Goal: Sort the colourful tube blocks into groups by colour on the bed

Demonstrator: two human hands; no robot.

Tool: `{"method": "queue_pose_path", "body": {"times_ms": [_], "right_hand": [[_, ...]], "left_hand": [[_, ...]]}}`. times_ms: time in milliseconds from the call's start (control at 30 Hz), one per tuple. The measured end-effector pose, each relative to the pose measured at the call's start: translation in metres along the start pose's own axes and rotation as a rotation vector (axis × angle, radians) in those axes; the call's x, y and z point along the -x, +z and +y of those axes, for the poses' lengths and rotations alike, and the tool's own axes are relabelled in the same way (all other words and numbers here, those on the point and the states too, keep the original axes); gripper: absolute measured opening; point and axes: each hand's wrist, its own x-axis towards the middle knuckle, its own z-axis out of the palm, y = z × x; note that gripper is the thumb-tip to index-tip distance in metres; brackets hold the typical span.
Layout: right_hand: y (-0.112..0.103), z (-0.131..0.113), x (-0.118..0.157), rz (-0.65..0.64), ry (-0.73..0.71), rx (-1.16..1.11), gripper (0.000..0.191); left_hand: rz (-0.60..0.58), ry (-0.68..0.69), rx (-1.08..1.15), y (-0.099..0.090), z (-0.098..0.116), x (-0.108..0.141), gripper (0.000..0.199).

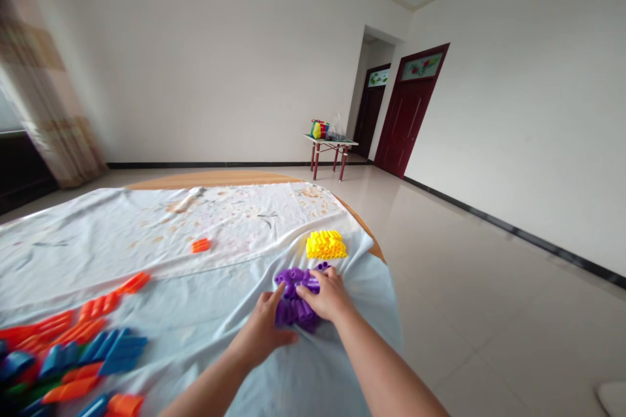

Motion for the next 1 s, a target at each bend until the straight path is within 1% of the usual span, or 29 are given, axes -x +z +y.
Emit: {"method": "queue_pose_path", "body": {"times_ms": [100, 167, 200, 333, 433, 533, 633, 700, 767, 800, 867, 933, 1000], "right_hand": [[0.006, -0.010, 0.011, 0.101, -0.085, 0.009, 0.059], [0.007, -0.009, 0.013, 0.120, -0.103, 0.006, 0.058], [0.007, -0.006, 0.014, 0.115, -0.090, -0.005, 0.059], [0.006, 0.008, 0.015, 0.063, -0.004, -0.103, 0.066], [0.007, 0.012, 0.018, -0.003, 0.000, -0.193, 0.069], [0.008, 0.003, 0.020, -0.049, -0.008, -0.290, 0.069], [0.006, -0.022, 0.021, -0.103, 0.002, -0.504, 0.065], [0.009, -0.050, 0.021, -0.127, -0.020, -0.676, 0.062], [0.018, -0.087, 0.022, -0.137, -0.071, -0.789, 0.060], [0.026, -0.108, 0.022, -0.138, -0.097, -0.817, 0.060], [0.047, -0.152, 0.023, -0.197, -0.156, -0.856, 0.064], [0.069, -0.195, 0.026, -0.266, -0.236, -0.894, 0.069], [0.086, -0.231, 0.029, -0.341, -0.332, -0.929, 0.073]], "left_hand": [[0.015, 0.002, 0.001, 0.005, -0.002, 0.007, 0.100], [0.029, 0.015, -0.001, 0.009, -0.001, 0.011, 0.097], [0.035, 0.022, 0.000, 0.011, -0.001, 0.013, 0.095], [0.059, 0.053, 0.021, 0.018, 0.002, 0.018, 0.086], [0.070, 0.057, 0.061, 0.023, 0.004, 0.018, 0.086], [0.078, 0.057, 0.131, 0.023, 0.007, 0.015, 0.088], [0.105, 0.063, 0.210, 0.013, 0.008, 0.015, 0.081], [0.152, 0.066, 0.245, -0.005, 0.001, 0.020, 0.077], [0.213, 0.067, 0.261, -0.034, -0.014, 0.032, 0.076], [0.240, 0.067, 0.264, -0.051, -0.024, 0.040, 0.074], [0.290, 0.054, 0.251, -0.090, -0.050, 0.062, 0.068], [0.353, 0.012, 0.224, -0.131, -0.077, 0.086, 0.068], [0.439, -0.021, 0.158, -0.170, -0.102, 0.111, 0.069]]}}
